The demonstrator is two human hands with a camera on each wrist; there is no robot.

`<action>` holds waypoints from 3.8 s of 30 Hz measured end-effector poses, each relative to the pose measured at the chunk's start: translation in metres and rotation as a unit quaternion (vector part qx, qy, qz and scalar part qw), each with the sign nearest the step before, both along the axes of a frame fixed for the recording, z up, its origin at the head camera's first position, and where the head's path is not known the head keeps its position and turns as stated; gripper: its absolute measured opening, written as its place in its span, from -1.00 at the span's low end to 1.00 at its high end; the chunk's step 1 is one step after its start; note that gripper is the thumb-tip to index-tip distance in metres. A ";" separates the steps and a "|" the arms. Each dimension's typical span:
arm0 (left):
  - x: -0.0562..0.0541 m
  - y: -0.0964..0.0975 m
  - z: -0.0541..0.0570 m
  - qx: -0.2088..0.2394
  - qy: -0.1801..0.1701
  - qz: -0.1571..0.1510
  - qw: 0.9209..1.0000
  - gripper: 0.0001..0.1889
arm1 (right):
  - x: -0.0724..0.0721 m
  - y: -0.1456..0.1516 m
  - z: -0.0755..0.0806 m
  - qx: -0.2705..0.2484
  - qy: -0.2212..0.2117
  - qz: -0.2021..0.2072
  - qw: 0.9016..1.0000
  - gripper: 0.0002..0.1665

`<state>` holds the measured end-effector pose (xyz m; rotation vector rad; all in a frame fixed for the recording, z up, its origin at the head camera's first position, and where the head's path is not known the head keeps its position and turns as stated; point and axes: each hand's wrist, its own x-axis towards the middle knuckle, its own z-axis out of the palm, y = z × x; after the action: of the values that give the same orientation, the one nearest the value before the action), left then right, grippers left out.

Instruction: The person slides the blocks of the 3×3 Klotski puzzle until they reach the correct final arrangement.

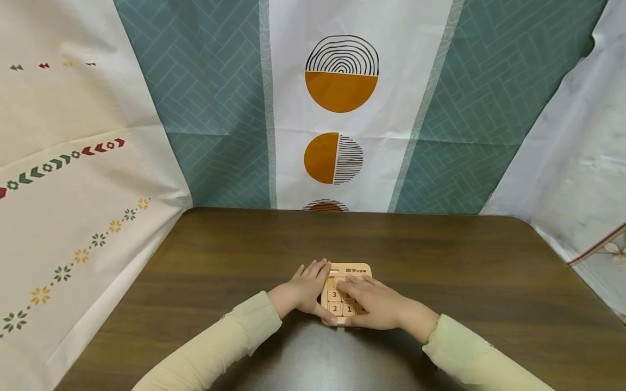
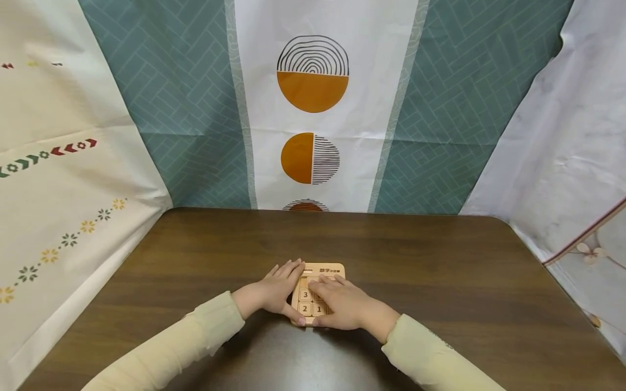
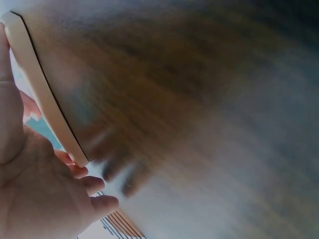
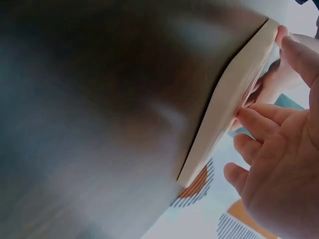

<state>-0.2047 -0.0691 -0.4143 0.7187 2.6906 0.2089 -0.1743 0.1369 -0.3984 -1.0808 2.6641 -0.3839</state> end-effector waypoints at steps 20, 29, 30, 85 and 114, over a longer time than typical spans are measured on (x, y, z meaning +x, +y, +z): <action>0.000 -0.004 0.003 0.009 0.001 -0.003 1.000 0.31 | 0.019 -0.010 0.006 0.025 0.025 0.035 0.999 -0.16; 0.003 -0.002 0.006 0.014 -0.002 -0.008 1.000 0.28 | 0.009 -0.011 0.000 0.019 0.026 0.013 0.999 -0.13; 0.004 -0.002 0.007 0.013 -0.002 -0.009 1.000 0.28 | 0.011 -0.011 0.001 0.017 0.024 0.016 0.999 -0.14; 0.002 0.002 0.002 -0.004 0.003 -0.003 1.000 0.31 | 0.058 0.028 -0.006 -0.021 0.066 0.046 0.997 -0.09; 0.001 0.002 0.002 -0.001 -0.001 -0.001 1.000 0.32 | 0.058 0.028 -0.003 0.001 0.055 0.006 0.998 -0.04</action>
<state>-0.2036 -0.0674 -0.4122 0.7204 2.6877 0.2065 -0.1163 0.1647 -0.4017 -1.1484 2.7512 -0.3287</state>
